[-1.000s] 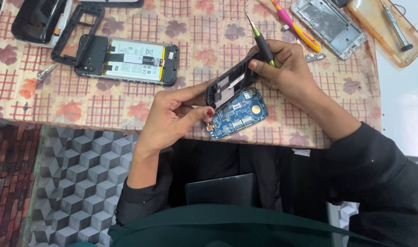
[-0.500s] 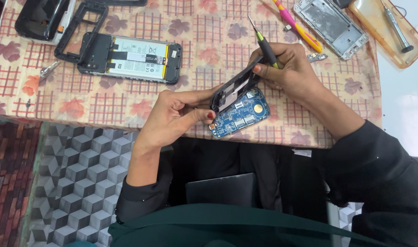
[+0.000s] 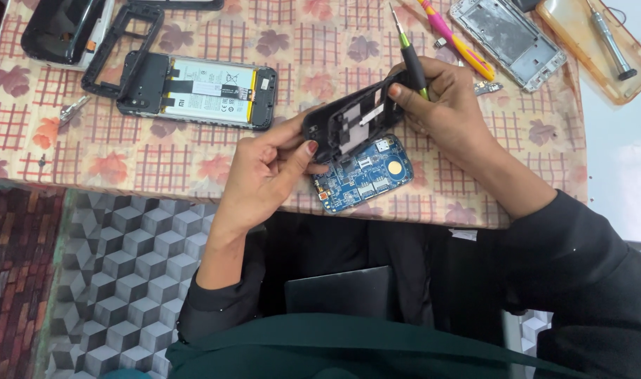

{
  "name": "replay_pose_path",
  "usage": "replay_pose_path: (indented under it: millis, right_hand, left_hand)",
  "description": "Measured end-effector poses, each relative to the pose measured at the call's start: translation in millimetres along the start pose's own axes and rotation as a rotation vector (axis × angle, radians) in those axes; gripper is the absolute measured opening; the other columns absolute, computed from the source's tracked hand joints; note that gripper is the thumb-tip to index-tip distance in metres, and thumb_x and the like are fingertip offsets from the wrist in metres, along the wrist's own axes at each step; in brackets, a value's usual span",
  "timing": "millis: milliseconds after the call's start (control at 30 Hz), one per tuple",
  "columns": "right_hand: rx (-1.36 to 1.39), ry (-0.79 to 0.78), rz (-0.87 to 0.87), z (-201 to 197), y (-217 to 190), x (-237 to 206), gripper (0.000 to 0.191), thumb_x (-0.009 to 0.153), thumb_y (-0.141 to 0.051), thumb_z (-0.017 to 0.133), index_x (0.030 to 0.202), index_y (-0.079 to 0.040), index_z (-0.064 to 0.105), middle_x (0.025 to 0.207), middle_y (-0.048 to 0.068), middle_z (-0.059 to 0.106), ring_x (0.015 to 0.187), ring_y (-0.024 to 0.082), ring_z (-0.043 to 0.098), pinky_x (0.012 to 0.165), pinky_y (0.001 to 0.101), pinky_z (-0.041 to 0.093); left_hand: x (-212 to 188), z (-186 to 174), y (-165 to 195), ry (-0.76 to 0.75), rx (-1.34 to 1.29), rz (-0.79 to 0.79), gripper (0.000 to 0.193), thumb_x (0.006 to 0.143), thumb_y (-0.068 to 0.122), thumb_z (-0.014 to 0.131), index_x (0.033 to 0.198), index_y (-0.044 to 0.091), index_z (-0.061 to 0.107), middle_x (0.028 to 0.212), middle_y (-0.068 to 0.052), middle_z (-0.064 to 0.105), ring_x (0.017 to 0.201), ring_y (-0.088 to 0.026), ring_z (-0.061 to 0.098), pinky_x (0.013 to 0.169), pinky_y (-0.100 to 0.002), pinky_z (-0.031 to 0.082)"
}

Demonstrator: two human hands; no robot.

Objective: The person disassembles and reassembles mobile phones on a workbench. They use a screwdriver to remove screws from circuit boards, detach back covers, and handle batteries and phone frames. The person then reassembles the phones by aligning components and securing them with screws.

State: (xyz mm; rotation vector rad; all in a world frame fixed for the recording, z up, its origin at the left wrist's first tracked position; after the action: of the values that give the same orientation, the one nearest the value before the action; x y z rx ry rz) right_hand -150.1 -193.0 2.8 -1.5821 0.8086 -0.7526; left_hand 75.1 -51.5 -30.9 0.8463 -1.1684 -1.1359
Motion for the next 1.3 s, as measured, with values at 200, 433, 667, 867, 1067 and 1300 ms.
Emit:
replay_pose_path:
  millis: [200,433,667,867,1067,1300]
  right_hand:
    - [-0.016,0.014,-0.064,0.8,1.8,0.8,0.007,0.105,-0.001,0.066,0.111,0.000,0.062,0.082,0.000,0.064,0.056,0.001,0.044,0.047,0.0184,0.032]
    - [-0.127,0.166,-0.121,-11.4,1.6,4.1,0.010,0.110,0.002,0.064,0.119,0.000,0.061,0.088,0.005,0.068,0.064,0.006,0.059,0.050,0.0188,0.042]
    - [-0.061,0.264,-0.419,-22.4,-3.1,1.6,0.021,0.107,0.016,0.055,0.118,-0.002,0.052,0.126,0.013,0.065,0.097,0.009,0.069,0.068,0.0190,0.059]
    - [-0.397,0.099,-0.526,-4.2,-20.8,-3.8,0.031,0.083,0.026,0.043,0.102,0.004,0.055,0.128,0.020,0.064,0.104,0.020,0.067,0.083,0.0311,0.060]
    - [-0.684,0.054,-0.418,6.7,-55.3,-13.1,0.050,0.072,0.023,0.041,0.112,0.006,0.066,0.099,0.012,0.073,0.081,0.020,0.070,0.075,0.0331,0.057]
    - [-1.034,0.049,-0.622,-11.0,-63.4,-19.3,0.048,0.070,0.016,0.051,0.112,0.004,0.071,0.091,0.011,0.075,0.065,0.028,0.068,0.057,0.0387,0.053]
  left_hand:
    - [-1.2,1.4,-1.2,0.124,0.031,0.021,0.041,0.106,0.000,0.059,0.146,-0.007,0.054,0.128,-0.016,0.071,0.111,-0.015,0.071,0.095,-0.032,0.066]
    - [-1.6,1.0,4.5,0.200,0.057,0.041,0.038,0.106,0.002,0.060,0.143,-0.006,0.057,0.126,-0.014,0.072,0.111,-0.013,0.072,0.094,-0.028,0.066]
    - [-10.8,-0.3,24.4,0.364,0.885,0.421,0.032,0.098,-0.005,0.067,0.128,0.004,0.072,0.140,-0.017,0.067,0.133,-0.034,0.066,0.112,-0.041,0.055]
    - [-5.2,-10.0,20.4,0.261,0.962,0.269,0.034,0.088,-0.013,0.054,0.113,0.001,0.073,0.155,-0.022,0.053,0.148,-0.043,0.049,0.116,-0.047,0.046]
    - [-3.9,-5.4,18.1,0.176,1.020,0.338,0.033,0.093,-0.007,0.057,0.122,0.002,0.070,0.156,-0.022,0.051,0.152,-0.043,0.041,0.129,-0.058,0.027]
    - [-16.1,6.4,31.8,0.193,1.091,0.345,0.025,0.098,0.003,0.064,0.121,0.006,0.071,0.143,-0.013,0.062,0.142,-0.037,0.052,0.128,-0.059,0.027]
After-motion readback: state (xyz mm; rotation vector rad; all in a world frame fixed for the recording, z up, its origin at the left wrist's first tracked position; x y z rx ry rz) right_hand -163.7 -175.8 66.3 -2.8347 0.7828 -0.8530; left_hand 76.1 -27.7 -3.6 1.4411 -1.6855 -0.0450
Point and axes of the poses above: each hand's wrist, its own x-axis towards the middle knuckle, its own z-axis out of the palm, y = z × x, the point moved 2 cm from there along x, towards the middle knuckle
